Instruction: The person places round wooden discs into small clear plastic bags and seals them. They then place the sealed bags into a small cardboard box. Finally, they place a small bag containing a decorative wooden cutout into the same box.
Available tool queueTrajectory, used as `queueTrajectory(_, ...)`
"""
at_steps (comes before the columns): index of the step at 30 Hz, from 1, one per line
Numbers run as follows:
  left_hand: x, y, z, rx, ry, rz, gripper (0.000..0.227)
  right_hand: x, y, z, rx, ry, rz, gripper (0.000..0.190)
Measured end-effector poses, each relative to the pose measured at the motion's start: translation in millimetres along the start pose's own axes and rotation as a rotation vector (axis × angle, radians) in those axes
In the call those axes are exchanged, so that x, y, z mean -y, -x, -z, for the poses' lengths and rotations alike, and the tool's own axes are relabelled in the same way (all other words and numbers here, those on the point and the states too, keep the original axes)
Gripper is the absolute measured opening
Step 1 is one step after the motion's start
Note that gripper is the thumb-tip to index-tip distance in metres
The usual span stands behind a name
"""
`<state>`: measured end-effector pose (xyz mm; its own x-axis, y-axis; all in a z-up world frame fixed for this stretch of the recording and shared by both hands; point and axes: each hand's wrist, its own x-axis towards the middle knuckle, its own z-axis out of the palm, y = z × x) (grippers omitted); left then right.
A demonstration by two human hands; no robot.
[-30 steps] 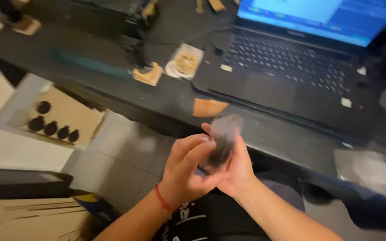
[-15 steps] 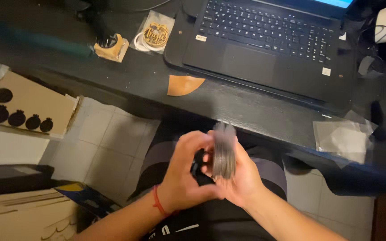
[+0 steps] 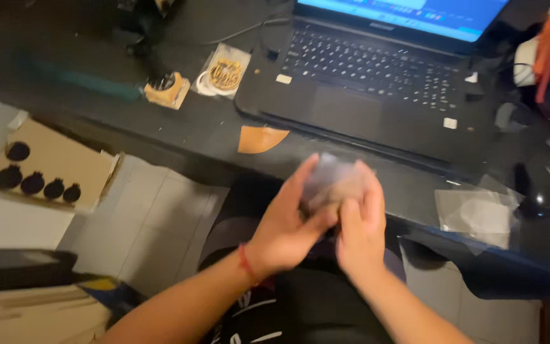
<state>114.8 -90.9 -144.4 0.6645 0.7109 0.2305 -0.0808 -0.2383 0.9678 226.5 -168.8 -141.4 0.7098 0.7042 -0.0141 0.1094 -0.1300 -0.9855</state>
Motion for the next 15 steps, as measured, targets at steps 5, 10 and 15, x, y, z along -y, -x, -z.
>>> queueTrajectory(5,38,-61,-11,-0.074,-0.163,-0.163,0.080,-47,-73,26,0.161,-0.190,0.359,0.061)
queueTrajectory(10,42,-87,-21,0.069,-0.238,0.052,0.079,-59,-84,48,0.113,-0.113,0.375,0.062)
queueTrajectory(15,23,-86,-16,0.174,-0.120,0.142,0.083,-27,-71,46,0.113,0.121,0.195,0.069)
